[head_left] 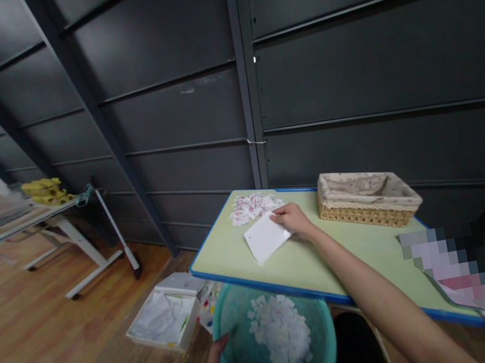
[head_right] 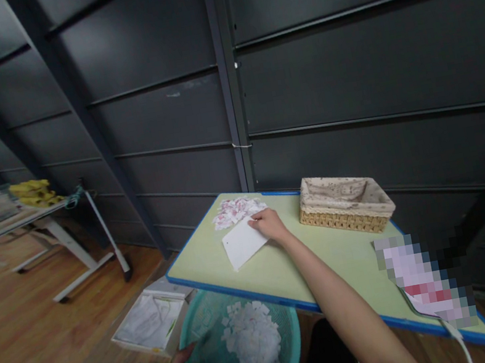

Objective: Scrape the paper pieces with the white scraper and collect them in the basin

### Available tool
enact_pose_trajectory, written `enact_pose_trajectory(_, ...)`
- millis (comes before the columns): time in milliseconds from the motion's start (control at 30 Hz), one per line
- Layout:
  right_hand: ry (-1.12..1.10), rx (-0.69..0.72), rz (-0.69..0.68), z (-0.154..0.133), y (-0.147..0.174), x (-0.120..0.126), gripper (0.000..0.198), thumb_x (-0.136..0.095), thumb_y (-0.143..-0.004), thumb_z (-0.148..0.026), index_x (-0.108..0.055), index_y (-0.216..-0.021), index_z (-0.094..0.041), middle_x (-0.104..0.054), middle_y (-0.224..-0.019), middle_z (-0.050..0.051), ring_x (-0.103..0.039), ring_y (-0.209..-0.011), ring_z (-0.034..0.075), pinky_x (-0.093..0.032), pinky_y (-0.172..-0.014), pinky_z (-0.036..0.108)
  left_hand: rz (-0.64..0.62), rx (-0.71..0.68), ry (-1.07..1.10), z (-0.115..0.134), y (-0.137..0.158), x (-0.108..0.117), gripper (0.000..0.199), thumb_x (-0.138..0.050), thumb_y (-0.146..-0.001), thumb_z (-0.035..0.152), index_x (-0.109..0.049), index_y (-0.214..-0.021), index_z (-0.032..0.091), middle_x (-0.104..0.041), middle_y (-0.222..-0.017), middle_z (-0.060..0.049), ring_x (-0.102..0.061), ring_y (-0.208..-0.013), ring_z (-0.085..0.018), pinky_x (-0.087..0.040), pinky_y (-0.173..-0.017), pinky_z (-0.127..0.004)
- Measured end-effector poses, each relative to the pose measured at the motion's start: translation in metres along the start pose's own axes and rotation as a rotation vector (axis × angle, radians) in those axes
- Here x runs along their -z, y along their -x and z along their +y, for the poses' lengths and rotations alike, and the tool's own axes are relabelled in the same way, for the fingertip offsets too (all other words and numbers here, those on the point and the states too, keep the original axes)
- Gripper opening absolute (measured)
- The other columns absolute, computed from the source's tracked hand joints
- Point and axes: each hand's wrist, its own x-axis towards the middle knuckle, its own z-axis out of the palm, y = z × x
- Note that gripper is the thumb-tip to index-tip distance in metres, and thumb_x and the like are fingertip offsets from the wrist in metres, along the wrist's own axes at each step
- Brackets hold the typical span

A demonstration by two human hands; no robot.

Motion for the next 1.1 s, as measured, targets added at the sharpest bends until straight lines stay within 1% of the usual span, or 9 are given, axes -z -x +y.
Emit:
enact_pose_trajectory(200, -0.185, 0.001, -0.174, -0.003, 0.007, -0.024, 0.025, -0.06, -0.064, -0.037, -0.064, -0.055, -0.014, -0.049, -0.047, -0.003, -0.038, -0.046, 0.01, -0.025, -0.045, 0.023, -0.027, -0.055, -0.021, -0.003, 0.005, 0.0, 0.055, -0.065, -0.072, 0.022, -0.056, -0.125, 0.007, -0.08, -0.085, -0.012, -0.073, -0.085, -0.033, -0.051, -0.088, -0.052)
enact_pose_trajectory(367, -0.35, -0.066, -0.313, -0.011, 0.014, -0.026, 0.027, -0.067, -0.061, -0.04, -0.068, -0.061, -0.014, -0.055, -0.05, -0.001, -0.044, -0.046, 0.011, -0.026, -0.044, 0.022, 0.035, -0.021, -0.04, -0.001, 0.008, -0.003, 0.048, -0.064, -0.073, 0.023, -0.061, -0.117, 0.006, -0.08, -0.082, -0.013, -0.073, -0.086, -0.033, -0.05, -0.09, -0.051)
enact_pose_trajectory(400, -0.387, -0.07, -0.321, -0.012, 0.015, -0.025, 0.028, -0.069, -0.06, -0.041, -0.069, -0.064, -0.013, -0.057, -0.052, -0.001, -0.045, -0.046, 0.011, -0.027, -0.045, 0.022, -0.032, -0.082, -0.037, -0.001, 0.008, -0.003, 0.05, -0.064, -0.073, 0.023, -0.06, -0.12, 0.008, -0.08, -0.087, -0.012, -0.072, -0.09, -0.033, -0.049, -0.092, -0.051)
enact_pose_trajectory(467, -0.446, -0.063, -0.235, -0.011, 0.012, -0.022, 0.032, -0.071, -0.06, -0.043, -0.071, -0.069, -0.012, -0.062, -0.056, 0.001, -0.048, -0.049, 0.013, -0.03, -0.046, 0.023, -0.043, -0.064, -0.028, -0.001, 0.006, -0.002, 0.049, -0.065, -0.072, 0.022, -0.062, -0.118, 0.008, -0.08, -0.086, -0.012, -0.072, -0.09, -0.033, -0.049, -0.092, -0.051)
enact_pose_trajectory(567, -0.437, -0.038, 0.146, -0.006, 0.003, -0.012, 0.042, -0.068, -0.062, -0.049, -0.074, -0.08, -0.011, -0.07, -0.069, 0.006, -0.057, -0.058, 0.018, -0.039, -0.053, 0.026, -0.035, -0.067, -0.013, -0.001, 0.001, 0.002, 0.049, -0.065, -0.073, 0.024, -0.062, -0.118, 0.007, -0.08, -0.086, -0.013, -0.072, -0.091, -0.034, -0.049, -0.093, -0.052)
enact_pose_trajectory(633, -0.313, -0.012, 0.429, 0.0, -0.003, -0.003, 0.049, -0.063, -0.068, -0.051, -0.074, -0.091, -0.009, -0.073, -0.083, 0.011, -0.063, -0.07, 0.023, -0.045, -0.062, 0.03, -0.011, -0.06, -0.017, -0.002, -0.003, 0.004, 0.05, -0.065, -0.073, 0.026, -0.061, -0.119, 0.006, -0.08, -0.086, -0.014, -0.072, -0.091, -0.034, -0.049, -0.092, -0.053)
enact_pose_trajectory(700, -0.118, 0.002, 0.601, 0.004, -0.006, 0.006, 0.054, -0.059, -0.073, -0.052, -0.073, -0.1, -0.008, -0.074, -0.09, 0.015, -0.066, -0.078, 0.026, -0.047, -0.07, 0.034, 0.003, -0.031, -0.02, -0.001, -0.006, 0.006, 0.051, -0.064, -0.074, 0.027, -0.06, -0.12, 0.005, -0.08, -0.087, -0.015, -0.071, -0.091, -0.035, -0.049, -0.092, -0.054)
enact_pose_trajectory(867, 0.256, 0.022, 0.643, 0.005, -0.002, 0.013, 0.048, -0.051, -0.084, -0.047, -0.071, -0.109, -0.012, -0.074, -0.095, 0.016, -0.068, -0.086, 0.029, -0.047, -0.076, 0.036, 0.044, -0.001, -0.01, 0.0, -0.006, 0.005, 0.054, -0.064, -0.074, 0.027, -0.058, -0.124, 0.007, -0.08, -0.087, -0.015, -0.071, -0.091, -0.036, -0.049, -0.091, -0.054)
enact_pose_trajectory(1100, 0.508, 0.099, 0.557, 0.001, 0.005, 0.004, 0.036, -0.047, -0.091, -0.039, -0.071, -0.112, -0.021, -0.074, -0.1, 0.011, -0.07, -0.087, 0.026, -0.048, -0.076, 0.032, 0.1, -0.022, -0.057, -0.002, -0.005, 0.007, 0.061, -0.07, -0.066, 0.024, -0.058, -0.125, 0.012, -0.08, -0.079, -0.01, -0.072, -0.087, -0.035, -0.049, -0.091, -0.053)
